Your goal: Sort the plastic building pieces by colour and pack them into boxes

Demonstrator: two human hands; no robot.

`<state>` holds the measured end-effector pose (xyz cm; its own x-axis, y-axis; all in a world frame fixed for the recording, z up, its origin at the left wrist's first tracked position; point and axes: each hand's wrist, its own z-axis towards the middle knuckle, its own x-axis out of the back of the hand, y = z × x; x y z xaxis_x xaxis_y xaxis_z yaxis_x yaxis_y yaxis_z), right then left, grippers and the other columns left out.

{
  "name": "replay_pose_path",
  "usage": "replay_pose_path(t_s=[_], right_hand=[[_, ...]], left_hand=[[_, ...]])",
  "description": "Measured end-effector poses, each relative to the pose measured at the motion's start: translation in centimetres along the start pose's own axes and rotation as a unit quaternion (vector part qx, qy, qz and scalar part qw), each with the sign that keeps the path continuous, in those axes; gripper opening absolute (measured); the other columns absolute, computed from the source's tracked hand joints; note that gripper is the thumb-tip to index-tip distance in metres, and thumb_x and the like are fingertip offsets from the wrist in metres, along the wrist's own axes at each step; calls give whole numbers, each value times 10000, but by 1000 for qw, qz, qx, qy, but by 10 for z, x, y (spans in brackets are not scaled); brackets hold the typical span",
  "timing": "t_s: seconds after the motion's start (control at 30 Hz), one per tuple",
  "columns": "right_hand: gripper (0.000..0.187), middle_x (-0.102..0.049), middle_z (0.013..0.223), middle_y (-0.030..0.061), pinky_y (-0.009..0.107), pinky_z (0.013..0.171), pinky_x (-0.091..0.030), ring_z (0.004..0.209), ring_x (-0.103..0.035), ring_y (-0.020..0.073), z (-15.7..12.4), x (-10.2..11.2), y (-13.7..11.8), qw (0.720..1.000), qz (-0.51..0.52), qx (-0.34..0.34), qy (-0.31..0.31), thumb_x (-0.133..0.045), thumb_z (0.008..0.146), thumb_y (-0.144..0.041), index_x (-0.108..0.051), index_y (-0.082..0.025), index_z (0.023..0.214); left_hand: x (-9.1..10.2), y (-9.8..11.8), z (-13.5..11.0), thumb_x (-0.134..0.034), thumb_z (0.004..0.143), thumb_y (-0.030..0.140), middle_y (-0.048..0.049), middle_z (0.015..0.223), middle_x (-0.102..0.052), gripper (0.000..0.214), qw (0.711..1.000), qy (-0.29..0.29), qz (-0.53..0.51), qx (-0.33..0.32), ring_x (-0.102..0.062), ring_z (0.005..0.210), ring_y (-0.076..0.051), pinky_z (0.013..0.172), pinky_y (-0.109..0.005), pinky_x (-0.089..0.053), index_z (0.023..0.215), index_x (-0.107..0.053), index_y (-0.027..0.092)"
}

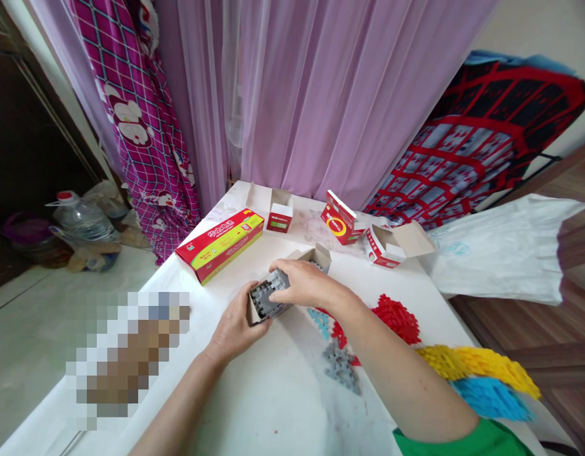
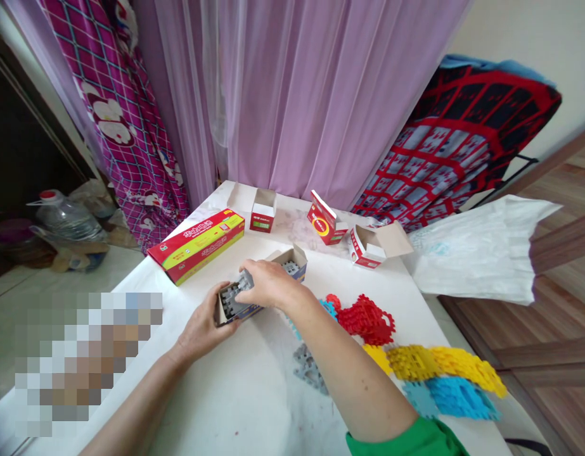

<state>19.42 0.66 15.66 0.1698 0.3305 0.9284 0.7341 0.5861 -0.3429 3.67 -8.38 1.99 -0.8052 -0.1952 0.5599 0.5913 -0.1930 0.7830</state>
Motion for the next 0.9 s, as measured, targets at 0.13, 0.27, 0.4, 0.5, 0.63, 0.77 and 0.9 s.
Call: replay_pose_path(t_s=[0.13,0.27,0.4,0.5,0.63,0.77,0.9], right_hand=[[433,-683,1026,60,271,774,-421,945,-623,219,-3,-3,-5,999,-20,29,-9,-664,720,-347,-629,-227,1135],[465,-662,1069,69,282,817,-434,986,-621,225,-6,-2,-15,995,-57,60,-49,-649,715,-286,-637,-252,1179],[516,-668,1092,92,313,831,-456,1001,-631,249,-3,4,-28,984,-128,55,-113,-658,713,-302,-634,-262,1227],[517,-679,1116,106,333,834,-465,1026,-632,270,2,8,-36,968,-172,59,-170,-663,713,-304,-643,-259,1228],[520,-691,1097,92,325,816,-466,1012,-640,271,4,15,-35,971,-164,72,-159,-658,710,-309,-643,-278,1229],[571,-680,1126,87,318,828,-455,1022,-633,266,2,26,-18,987,-134,46,-73,-629,727,-337,-595,-279,1293],[569,-670,1167,122,319,849,-448,1050,-624,278,3,25,0,988,-145,-10,-56,-654,712,-360,-600,-204,1255]], left_hand=[[-1,1,0,-671,704,279,-115,1300,-569,711,1000,4,-9,-7,-589,1166,-260,985,-419,-482,1340,-360,213],[-2,0,0,-678,696,289,-114,1299,-571,715,1000,12,-16,-9,-590,1165,-264,983,-426,-484,1336,-370,212],[-2,-1,0,-675,688,285,-120,1304,-564,720,1000,13,-19,-2,-571,1192,-274,1006,-443,-469,1336,-372,205],[-2,-1,-1,-672,685,273,-121,1314,-554,722,1000,8,-25,-5,-553,1212,-275,1029,-451,-450,1337,-367,208],[-2,-1,-1,-677,695,276,-133,1348,-527,751,1000,0,-21,-1,-533,1235,-283,1043,-471,-436,1361,-336,208],[-2,-2,-1,-673,716,295,-136,1361,-523,741,1000,-5,-15,-4,-537,1238,-284,1038,-468,-442,1366,-326,212],[-1,0,0,-660,716,299,-142,1348,-536,733,1000,-6,-8,7,-548,1227,-282,1026,-454,-453,1362,-331,193]])
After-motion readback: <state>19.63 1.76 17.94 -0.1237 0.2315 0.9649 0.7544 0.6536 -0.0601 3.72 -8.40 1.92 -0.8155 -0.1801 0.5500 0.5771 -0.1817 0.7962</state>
